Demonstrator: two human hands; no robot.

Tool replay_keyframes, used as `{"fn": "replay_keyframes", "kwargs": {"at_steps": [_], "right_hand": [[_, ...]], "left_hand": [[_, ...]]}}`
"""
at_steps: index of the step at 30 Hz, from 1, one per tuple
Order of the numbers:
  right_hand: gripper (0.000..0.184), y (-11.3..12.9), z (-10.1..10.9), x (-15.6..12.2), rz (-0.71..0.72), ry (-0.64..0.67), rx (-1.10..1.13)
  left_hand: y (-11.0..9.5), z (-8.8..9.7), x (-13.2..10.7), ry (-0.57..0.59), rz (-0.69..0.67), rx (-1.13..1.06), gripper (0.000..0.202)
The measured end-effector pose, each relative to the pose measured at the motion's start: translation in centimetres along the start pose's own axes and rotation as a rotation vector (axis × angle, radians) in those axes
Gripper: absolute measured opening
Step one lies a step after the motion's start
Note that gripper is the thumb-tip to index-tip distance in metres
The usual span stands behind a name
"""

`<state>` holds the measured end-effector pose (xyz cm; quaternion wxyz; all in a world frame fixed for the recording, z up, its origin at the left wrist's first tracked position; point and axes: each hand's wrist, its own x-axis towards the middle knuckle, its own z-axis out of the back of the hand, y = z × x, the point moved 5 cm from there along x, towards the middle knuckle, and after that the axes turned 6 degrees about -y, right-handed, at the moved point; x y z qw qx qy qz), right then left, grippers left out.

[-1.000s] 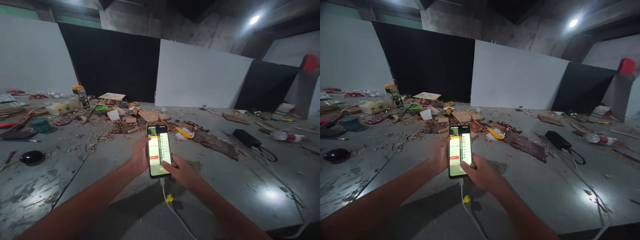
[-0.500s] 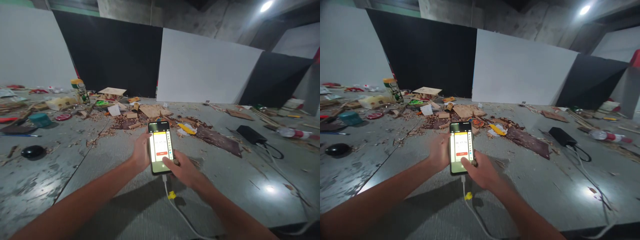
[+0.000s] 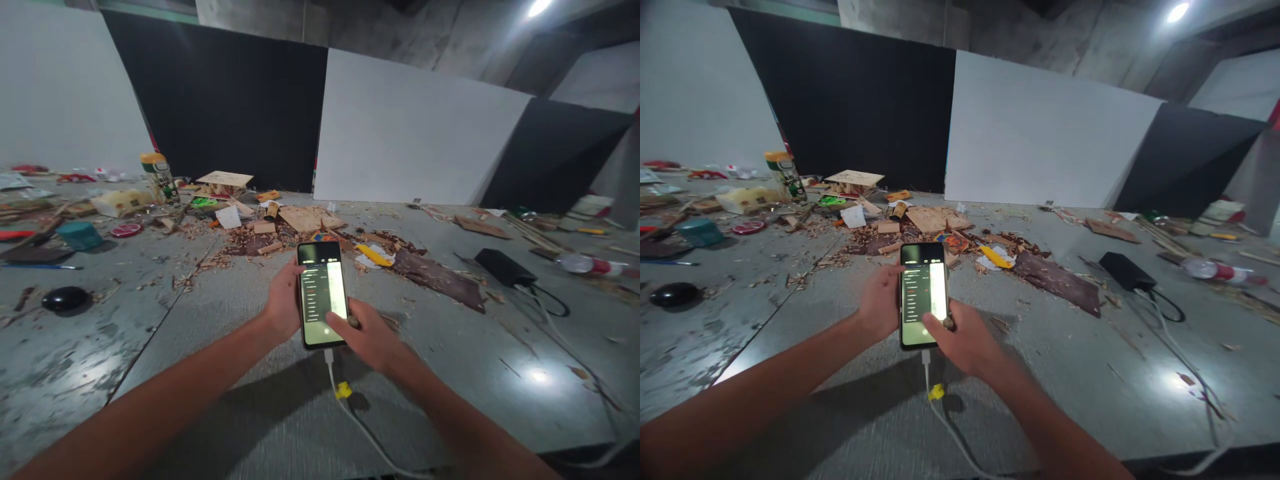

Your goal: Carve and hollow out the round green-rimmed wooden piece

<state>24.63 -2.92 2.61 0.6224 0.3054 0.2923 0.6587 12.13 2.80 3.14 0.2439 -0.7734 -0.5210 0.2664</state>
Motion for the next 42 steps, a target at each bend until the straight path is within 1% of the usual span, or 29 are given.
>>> {"fn": "replay_keyframes", "kwargs": {"at_steps": [3,5,9,13,17,21,23,26,29,33,39,42], "right_hand": [[0.024,0.2,0.1,0.0,0.035,-0.019,-0.001],[0.022,0.1,0.2,0.1,0.05,-0.031,0.006],[0.023,-0.3,-0.1,0.2,0.037,-0.022,0.036],[0.023,-0.7,-0.3,0.3,0.036,-0.029,0.037],[0.026,-0.8,-0.4,0.2,0.063,-0.01,0.041],[0.024,-0.6,-0.2,0.1,0.1,-0.005,0.034],[0.024,-0.4,-0.2,0.0,0.126,0.015,0.053],[0.029,-0.1,-0.1,-0.1,0.145,0.057,0.101],[0.04,0.1,-0.2,-0.3,0.189,0.11,0.124],[0.051,0.2,-0.2,-0.5,0.238,0.18,0.144],[0.054,-0.1,-0.4,-0.4,0.252,0.205,0.142],[0.046,0.0,-0.3,-0.3,0.238,0.169,0.153]], "left_hand": [[-0.5,0.0,-0.3,-0.077,-0.101,0.055,0.024],[-0.5,-0.2,-0.4,-0.063,-0.11,0.065,0.027],[-0.3,-0.2,-0.2,-0.036,-0.09,0.045,0.029],[-0.2,0.0,0.0,-0.057,-0.056,0.018,0.024],[-0.2,-0.3,-0.2,-0.102,0.01,-0.004,0.015],[-0.3,-0.4,-0.2,-0.144,0.017,-0.011,0.026],[-0.2,-0.2,0.0,-0.156,0.015,-0.009,0.028],[-0.1,0.1,0.3,-0.128,0.018,0.012,0.029],[-0.2,0.3,0.4,-0.083,-0.007,0.033,0.03],[-0.5,0.3,0.3,-0.071,-0.042,0.046,0.029],[-0.5,0.4,0.4,-0.061,-0.029,0.085,0.03],[-0.5,0.4,0.6,-0.049,-0.029,0.09,0.031]]}}
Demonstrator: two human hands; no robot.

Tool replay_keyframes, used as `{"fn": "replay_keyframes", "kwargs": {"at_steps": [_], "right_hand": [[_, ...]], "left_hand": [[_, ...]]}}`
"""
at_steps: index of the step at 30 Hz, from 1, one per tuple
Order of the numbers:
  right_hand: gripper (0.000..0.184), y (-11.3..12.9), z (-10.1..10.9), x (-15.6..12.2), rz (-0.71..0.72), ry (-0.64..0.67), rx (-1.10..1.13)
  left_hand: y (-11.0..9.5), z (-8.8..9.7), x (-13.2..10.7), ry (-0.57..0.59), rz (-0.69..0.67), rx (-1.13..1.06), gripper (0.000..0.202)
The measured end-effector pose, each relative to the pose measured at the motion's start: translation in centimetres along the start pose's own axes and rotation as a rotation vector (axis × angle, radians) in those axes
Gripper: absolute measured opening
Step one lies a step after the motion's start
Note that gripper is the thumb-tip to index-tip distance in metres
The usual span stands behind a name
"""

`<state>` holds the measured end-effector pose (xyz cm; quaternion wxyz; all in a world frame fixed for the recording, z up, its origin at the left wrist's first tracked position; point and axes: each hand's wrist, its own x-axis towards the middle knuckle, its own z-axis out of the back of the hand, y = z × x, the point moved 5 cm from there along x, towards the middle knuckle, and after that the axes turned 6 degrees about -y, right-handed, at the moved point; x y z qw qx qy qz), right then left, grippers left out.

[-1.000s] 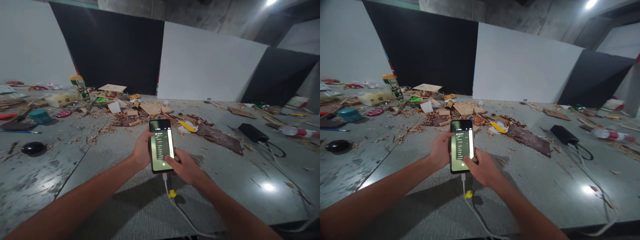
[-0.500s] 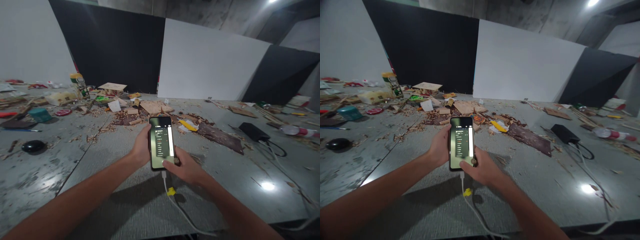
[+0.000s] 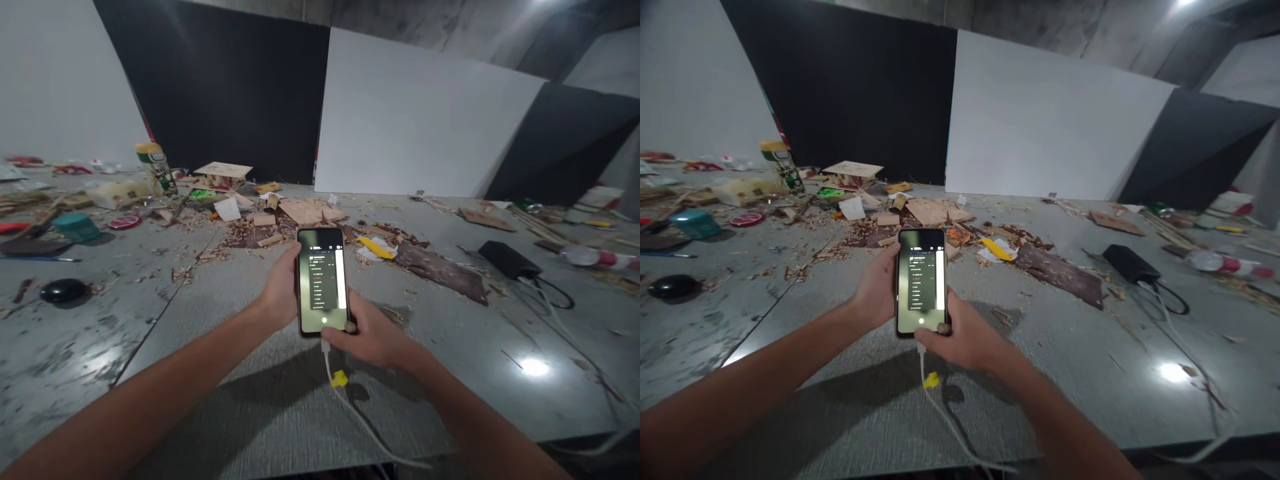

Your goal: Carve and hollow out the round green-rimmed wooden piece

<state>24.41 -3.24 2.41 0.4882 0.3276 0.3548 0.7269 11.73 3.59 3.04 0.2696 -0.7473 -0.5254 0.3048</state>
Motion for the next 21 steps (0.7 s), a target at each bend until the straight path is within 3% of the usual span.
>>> {"fn": "replay_keyframes", "kwargs": {"at_steps": [3,8,21], "right_hand": [[0.037,0.25,0.15,-0.03,0.007,-0.02,0.017],[0.042,0.35,0.28,-0.13,0.005,-0.017,0.041],[0.033,-0.02,0.42,-0.04,-0.07,-0.054,-0.056]], "left_hand": [[-0.05,0.02,0.05,-0.001,-0.014,-0.002,0.028],[-0.09,-0.23,-0.2,0.016,0.007,0.01,0.03],[-0.05,-0.1,-0.25,-0.001,0.021,-0.002,0.03]]}}
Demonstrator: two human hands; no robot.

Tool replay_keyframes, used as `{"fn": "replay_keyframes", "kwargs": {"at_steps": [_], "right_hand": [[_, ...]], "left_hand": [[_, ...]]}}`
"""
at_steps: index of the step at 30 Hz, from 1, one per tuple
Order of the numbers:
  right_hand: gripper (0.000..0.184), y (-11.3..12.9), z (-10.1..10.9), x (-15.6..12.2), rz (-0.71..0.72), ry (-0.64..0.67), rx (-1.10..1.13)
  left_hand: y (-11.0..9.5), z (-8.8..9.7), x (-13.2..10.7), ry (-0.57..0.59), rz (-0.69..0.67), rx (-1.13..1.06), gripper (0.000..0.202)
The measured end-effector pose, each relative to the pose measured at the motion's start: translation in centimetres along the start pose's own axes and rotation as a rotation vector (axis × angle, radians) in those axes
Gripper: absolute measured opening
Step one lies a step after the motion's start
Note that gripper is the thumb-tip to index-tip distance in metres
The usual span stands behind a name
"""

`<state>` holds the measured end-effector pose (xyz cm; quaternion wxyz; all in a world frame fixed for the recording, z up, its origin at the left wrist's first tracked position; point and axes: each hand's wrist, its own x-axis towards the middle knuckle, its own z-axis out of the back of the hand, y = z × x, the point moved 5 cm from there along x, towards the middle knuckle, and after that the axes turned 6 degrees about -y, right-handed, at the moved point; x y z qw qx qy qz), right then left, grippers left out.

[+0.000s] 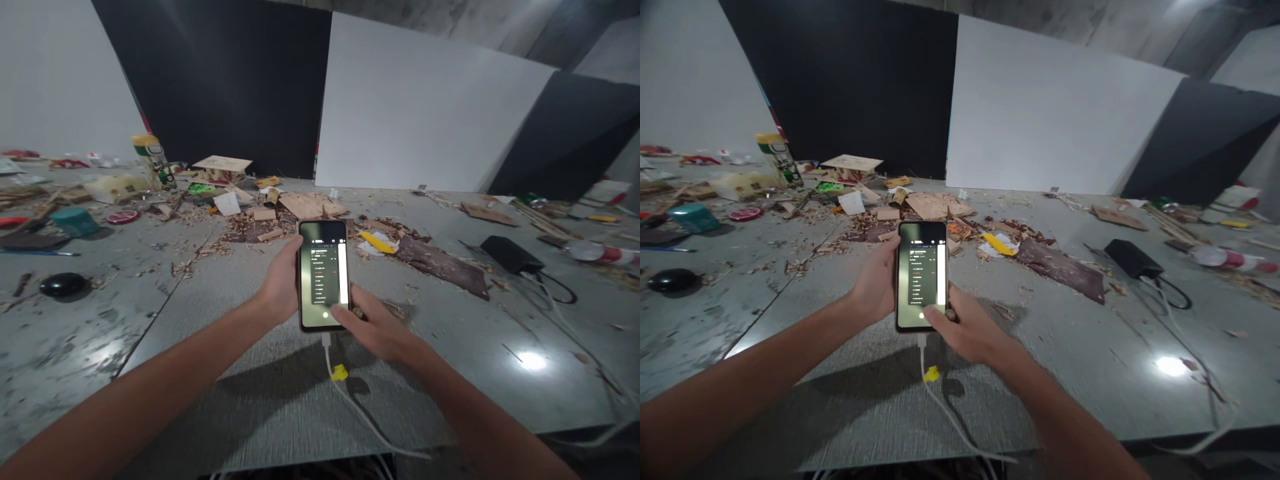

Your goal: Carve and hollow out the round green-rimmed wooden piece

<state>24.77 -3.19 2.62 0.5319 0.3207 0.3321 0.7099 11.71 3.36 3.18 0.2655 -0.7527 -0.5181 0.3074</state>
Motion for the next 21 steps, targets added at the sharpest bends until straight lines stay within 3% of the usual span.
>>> {"fn": "replay_keyframes", "kwargs": {"at_steps": [21], "right_hand": [[0.027,0.01,-0.01,0.11,-0.025,-0.039,0.015]], "left_hand": [[0.1,-0.1,-0.21,0.003,0.008,0.014,0.029]]}}
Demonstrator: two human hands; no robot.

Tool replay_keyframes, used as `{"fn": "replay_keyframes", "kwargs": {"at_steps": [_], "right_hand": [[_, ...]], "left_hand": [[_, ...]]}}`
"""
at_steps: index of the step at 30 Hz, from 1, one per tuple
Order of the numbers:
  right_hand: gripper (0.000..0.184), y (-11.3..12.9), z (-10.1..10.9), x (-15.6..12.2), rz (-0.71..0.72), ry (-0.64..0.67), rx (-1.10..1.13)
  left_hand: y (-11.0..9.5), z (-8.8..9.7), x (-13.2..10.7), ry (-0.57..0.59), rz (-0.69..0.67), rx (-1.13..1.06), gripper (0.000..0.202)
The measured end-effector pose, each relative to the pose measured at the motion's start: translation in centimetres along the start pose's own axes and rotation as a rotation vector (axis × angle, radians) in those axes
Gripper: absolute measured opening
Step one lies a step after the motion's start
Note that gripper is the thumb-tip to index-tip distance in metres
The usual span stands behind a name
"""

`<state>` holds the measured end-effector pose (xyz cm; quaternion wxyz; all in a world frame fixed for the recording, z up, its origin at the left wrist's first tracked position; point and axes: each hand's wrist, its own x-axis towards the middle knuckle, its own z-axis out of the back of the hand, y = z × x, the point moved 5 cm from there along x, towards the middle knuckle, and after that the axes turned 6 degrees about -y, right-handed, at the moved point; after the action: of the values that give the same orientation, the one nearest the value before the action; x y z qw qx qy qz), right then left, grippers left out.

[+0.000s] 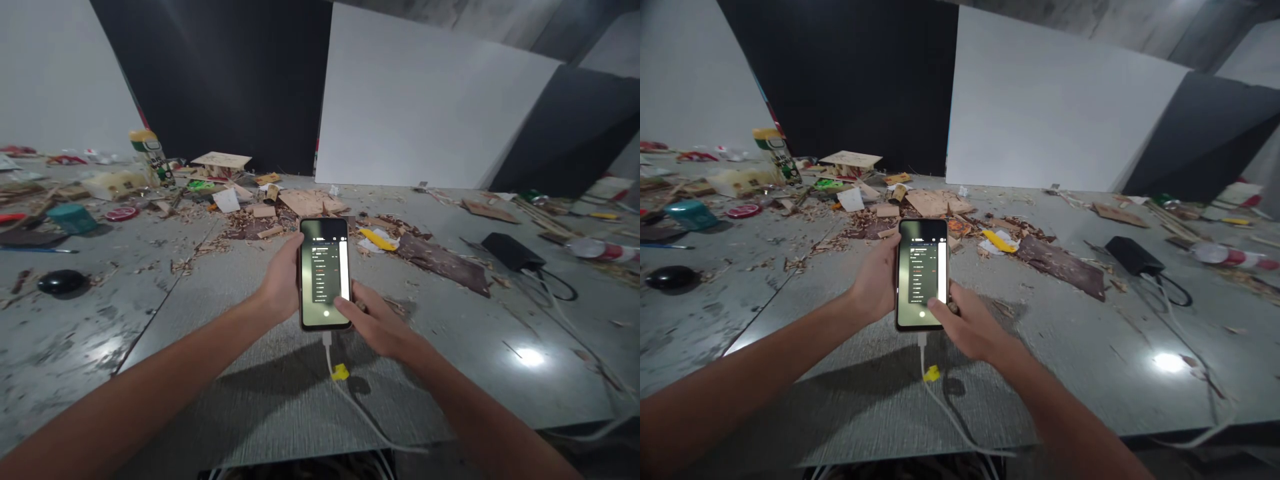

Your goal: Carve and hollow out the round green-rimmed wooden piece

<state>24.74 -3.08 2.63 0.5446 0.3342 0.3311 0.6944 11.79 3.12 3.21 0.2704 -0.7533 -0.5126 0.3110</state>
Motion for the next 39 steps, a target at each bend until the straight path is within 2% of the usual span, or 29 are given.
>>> {"fn": "replay_keyframes", "kwargs": {"at_steps": [6,10,16,20,30,39], "right_hand": [[0.026,0.08,-0.03,0.03,-0.004,-0.015,-0.037],[0.028,0.03,0.0,0.09,-0.03,-0.016,-0.036],[0.027,-0.02,0.04,0.0,-0.043,-0.007,-0.048],[0.026,0.05,0.04,0.01,-0.018,0.004,-0.048],[0.026,-0.08,0.03,0.04,0.053,0.017,-0.031],[0.024,0.4,-0.08,0.05,0.115,0.013,-0.036]], "left_hand": [[0.07,-0.05,0.07,0.014,-0.005,-0.02,0.028],[0.03,-0.03,-0.07,-0.031,0.021,-0.007,0.03],[0.05,0.03,-0.14,-0.033,0.028,0.007,0.03],[0.06,0.12,-0.07,-0.065,0.018,-0.016,0.029],[0.04,-0.25,-0.11,0.021,0.011,-0.006,0.032],[-0.53,-0.79,-0.66,0.003,-0.013,0.005,0.026]]}}
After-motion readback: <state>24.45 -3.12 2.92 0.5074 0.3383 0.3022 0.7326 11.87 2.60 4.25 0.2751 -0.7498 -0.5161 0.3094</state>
